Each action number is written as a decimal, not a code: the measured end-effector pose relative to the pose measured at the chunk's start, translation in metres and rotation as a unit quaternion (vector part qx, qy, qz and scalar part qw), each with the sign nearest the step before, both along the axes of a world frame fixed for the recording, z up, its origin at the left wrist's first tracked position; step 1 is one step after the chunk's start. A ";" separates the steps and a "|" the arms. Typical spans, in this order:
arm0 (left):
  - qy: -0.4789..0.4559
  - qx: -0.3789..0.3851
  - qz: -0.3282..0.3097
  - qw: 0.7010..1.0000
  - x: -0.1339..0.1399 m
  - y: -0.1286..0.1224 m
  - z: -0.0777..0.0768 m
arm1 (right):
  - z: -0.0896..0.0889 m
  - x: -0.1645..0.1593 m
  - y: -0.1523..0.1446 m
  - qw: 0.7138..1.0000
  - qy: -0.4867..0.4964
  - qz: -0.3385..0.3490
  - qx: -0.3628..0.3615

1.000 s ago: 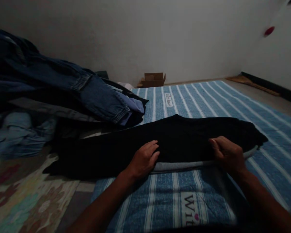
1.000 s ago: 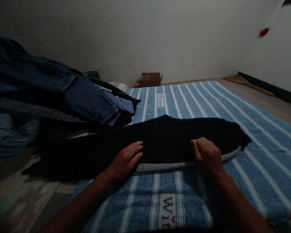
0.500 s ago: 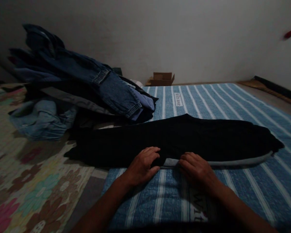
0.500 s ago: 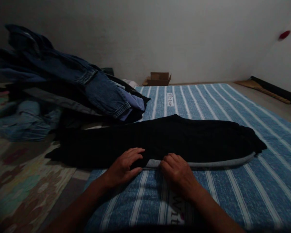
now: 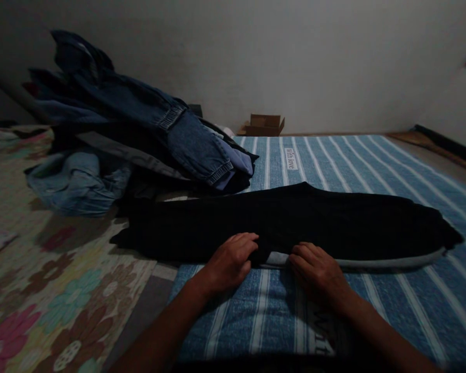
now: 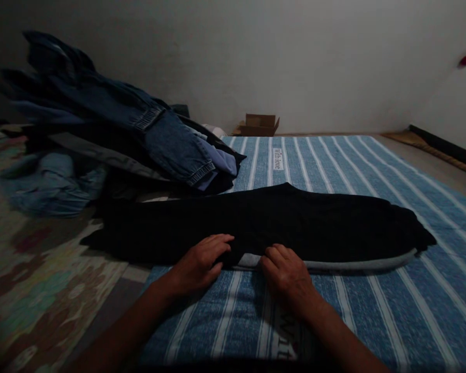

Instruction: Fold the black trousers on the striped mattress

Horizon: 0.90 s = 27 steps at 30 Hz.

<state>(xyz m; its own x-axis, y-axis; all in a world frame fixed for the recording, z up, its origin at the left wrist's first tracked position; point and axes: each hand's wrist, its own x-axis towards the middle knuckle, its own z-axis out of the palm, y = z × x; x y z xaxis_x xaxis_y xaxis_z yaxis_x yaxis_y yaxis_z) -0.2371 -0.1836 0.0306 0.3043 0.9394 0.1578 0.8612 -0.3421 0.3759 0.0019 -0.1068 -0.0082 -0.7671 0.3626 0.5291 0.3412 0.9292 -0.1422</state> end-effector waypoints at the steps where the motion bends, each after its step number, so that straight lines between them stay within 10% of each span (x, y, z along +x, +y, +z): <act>1: 0.009 0.009 -0.002 1.000 0.001 0.000 -0.001 | 0.000 0.000 0.000 1.000 0.002 0.001 -0.004; 27: -0.051 -0.023 0.097 0.994 -0.002 0.020 -0.001 | 0.017 -0.014 0.042 0.978 -0.063 -0.078 -0.181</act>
